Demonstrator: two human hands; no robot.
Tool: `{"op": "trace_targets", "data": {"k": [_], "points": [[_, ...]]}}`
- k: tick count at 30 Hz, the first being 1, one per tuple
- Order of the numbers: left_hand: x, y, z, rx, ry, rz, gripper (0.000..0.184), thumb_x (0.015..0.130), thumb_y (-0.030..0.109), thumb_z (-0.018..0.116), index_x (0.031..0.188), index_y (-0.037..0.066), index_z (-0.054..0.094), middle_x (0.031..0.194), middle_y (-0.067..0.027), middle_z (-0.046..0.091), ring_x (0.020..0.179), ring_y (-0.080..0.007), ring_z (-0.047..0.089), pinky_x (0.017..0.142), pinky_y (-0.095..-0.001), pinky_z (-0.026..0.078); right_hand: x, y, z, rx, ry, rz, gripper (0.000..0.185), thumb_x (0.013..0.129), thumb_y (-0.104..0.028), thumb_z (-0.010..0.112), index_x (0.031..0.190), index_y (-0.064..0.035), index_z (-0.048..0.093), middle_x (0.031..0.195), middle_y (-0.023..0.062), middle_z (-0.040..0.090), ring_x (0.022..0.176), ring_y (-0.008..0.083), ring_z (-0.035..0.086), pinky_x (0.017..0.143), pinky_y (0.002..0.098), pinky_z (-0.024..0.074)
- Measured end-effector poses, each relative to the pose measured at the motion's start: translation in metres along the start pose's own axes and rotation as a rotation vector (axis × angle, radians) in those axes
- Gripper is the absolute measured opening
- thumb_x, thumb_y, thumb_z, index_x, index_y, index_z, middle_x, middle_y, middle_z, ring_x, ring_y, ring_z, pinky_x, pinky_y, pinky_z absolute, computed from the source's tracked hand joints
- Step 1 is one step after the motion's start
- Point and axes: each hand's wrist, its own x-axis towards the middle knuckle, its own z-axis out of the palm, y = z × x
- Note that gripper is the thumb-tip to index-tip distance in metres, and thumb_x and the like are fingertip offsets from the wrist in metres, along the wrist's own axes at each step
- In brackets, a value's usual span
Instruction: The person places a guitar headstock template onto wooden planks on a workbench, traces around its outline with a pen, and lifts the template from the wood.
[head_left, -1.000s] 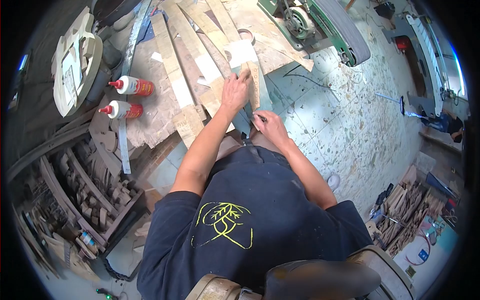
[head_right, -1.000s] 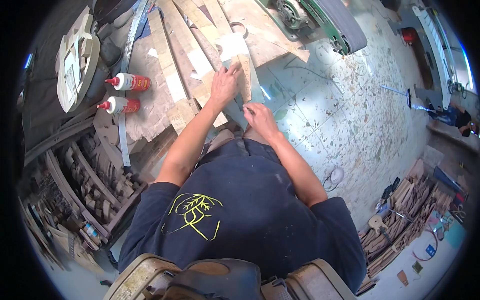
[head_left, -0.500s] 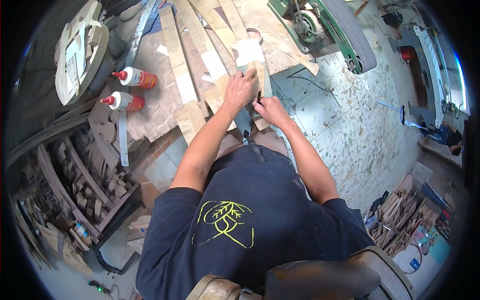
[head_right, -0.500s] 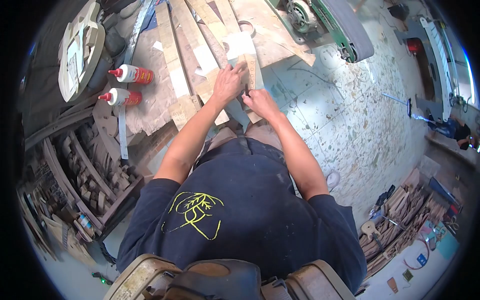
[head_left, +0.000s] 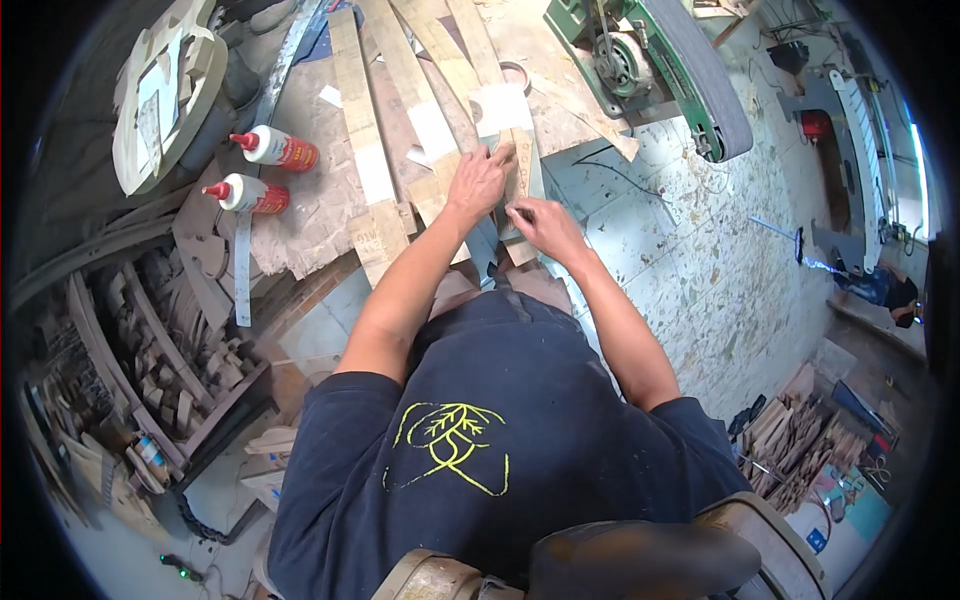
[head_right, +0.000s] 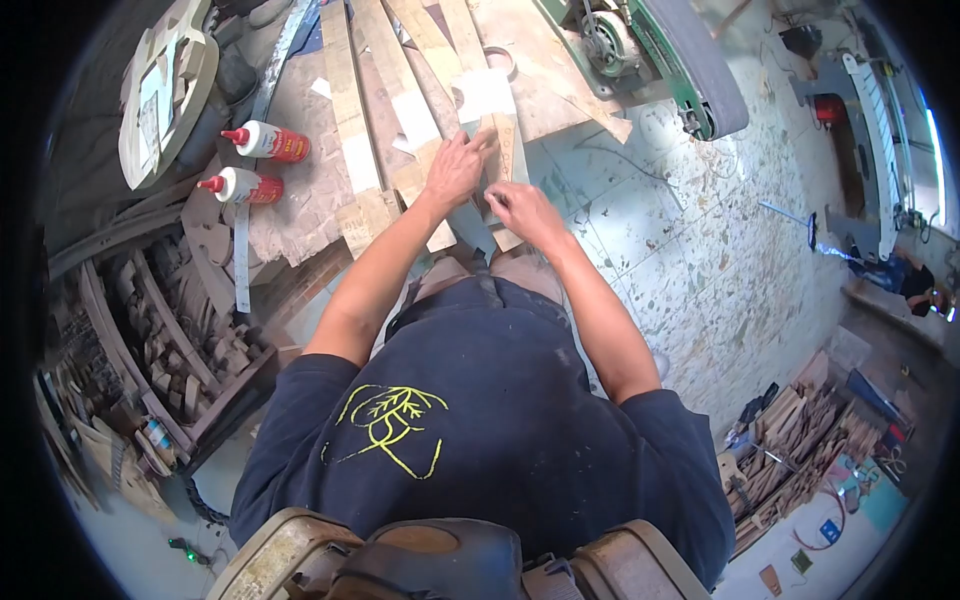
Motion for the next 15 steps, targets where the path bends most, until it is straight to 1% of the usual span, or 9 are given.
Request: {"op": "trace_targets", "data": {"k": [3, 4, 6, 7, 10, 11, 12, 13, 15], "points": [[0.0, 0.001, -0.002, 0.0, 0.003, 0.002, 0.047, 0.083, 0.008, 0.06, 0.128, 0.012, 0.071, 0.145, 0.0013, 0.056, 0.105, -0.0246, 0.058, 0.089, -0.0379, 0.049, -0.025, 0.01, 0.014, -0.125, 0.002, -0.125, 0.015, 0.095, -0.018, 0.066, 0.096, -0.0045, 0.073, 0.094, 0.0164, 0.073, 0.086, 0.0353, 0.07, 0.076, 0.0434, 0.0558], [-0.001, 0.002, -0.003, -0.002, 0.001, 0.002, 0.047, 0.083, 0.008, 0.06, 0.128, 0.012, 0.071, 0.145, 0.0013, 0.056, 0.105, -0.0248, 0.057, 0.089, -0.0379, 0.049, -0.033, 0.009, 0.014, -0.142, -0.03, -0.119, 0.014, 0.095, -0.017, 0.067, 0.096, -0.0044, 0.073, 0.094, 0.0161, 0.073, 0.088, 0.0353, 0.07, 0.077, 0.0434, 0.0559], [-0.001, 0.007, -0.004, 0.07, -0.007, -0.001, 0.042, 0.086, 0.012, 0.058, 0.125, 0.011, 0.072, 0.145, -0.0014, 0.057, 0.108, -0.0257, 0.057, 0.088, -0.0397, 0.049, -0.044, 0.006, 0.014, -0.179, -0.093, -0.109, 0.013, 0.093, -0.016, 0.068, 0.096, -0.0043, 0.072, 0.095, 0.0156, 0.073, 0.09, 0.0353, 0.069, 0.078, 0.0434, 0.0562], [-0.001, 0.011, -0.004, 0.105, -0.012, -0.002, 0.039, 0.088, 0.014, 0.057, 0.124, 0.011, 0.073, 0.145, -0.0028, 0.057, 0.11, -0.0261, 0.057, 0.088, -0.0406, 0.048, -0.045, 0.006, 0.016, -0.104, 0.073, -0.204, 0.012, 0.094, -0.014, 0.069, 0.095, -0.0021, 0.072, 0.086, 0.0141, 0.073, 0.08, 0.029, 0.072, 0.072, 0.0385, 0.0564], [0.003, 0.032, -0.004, 0.183, -0.171, -0.049, 0.038, 0.09, 0.016, 0.056, 0.122, 0.004, 0.073, 0.154, -0.0158, 0.05, 0.122, -0.0282, 0.055, 0.089, -0.0396, 0.047, -0.047, 0.0, -0.005, 0.232, 0.259, 0.22, 0.014, 0.097, -0.014, 0.067, 0.096, -0.0001, 0.071, 0.075, 0.0119, 0.071, 0.068, 0.0178, 0.07, 0.065, 0.0333, 0.0539], [0.005, 0.04, 0.002, 0.195, -0.147, -0.077, 0.038, 0.089, 0.015, 0.056, 0.12, 0.0, 0.073, 0.154, -0.0209, 0.047, 0.123, -0.029, 0.055, 0.09, -0.0393, 0.048, -0.037, 0.006, -0.018, 0.163, 0.413, 0.076, 0.018, 0.1, -0.015, 0.064, 0.095, 0.0009, 0.072, 0.068, 0.008, 0.068, 0.062, 0.0107, 0.064, 0.059, 0.0302, 0.0503], [0.007, 0.049, 0.017, 0.206, -0.123, -0.108, 0.037, 0.089, 0.014, 0.056, 0.117, -0.005, 0.072, 0.155, -0.0259, 0.044, 0.123, -0.0298, 0.056, 0.091, -0.0389, 0.048, -0.032, 0.003, -0.034, 0.233, 0.434, 0.248, 0.019, 0.101, -0.016, 0.064, 0.095, -0.0001, 0.072, 0.069, 0.0061, 0.069, 0.064, 0.0109, 0.065, 0.06, 0.0293, 0.0508], [0.008, 0.058, 0.03, 0.216, -0.099, -0.141, 0.038, 0.088, 0.013, 0.056, 0.115, -0.009, 0.072, 0.156, -0.031, 0.042, 0.123, -0.0306, 0.056, 0.092, -0.0386, 0.049, -0.024, 0.01, -0.044, 0.239, 0.526, 0.278, 0.018, 0.101, -0.016, 0.064, 0.094, -0.0011, 0.072, 0.073, 0.0048, 0.07, 0.066, 0.0095, 0.064, 0.061, 0.0278, 0.0502], [0.014, 0.073, 0.049, 0.274, -0.07, -0.203, 0.038, 0.089, 0.012, 0.056, 0.114, -0.013, 0.07, 0.155, -0.0366, 0.038, 0.126, -0.0325, 0.055, 0.095, -0.0394, 0.049, -0.008, 0.002, -0.068, 0.223, 0.551, 0.256, 0.019, 0.101, -0.017, 0.065, 0.095, -0.0005, 0.072, 0.076, 0.0047, 0.071, 0.067, 0.0083, 0.063, 0.062, 0.027, 0.0501]]}}
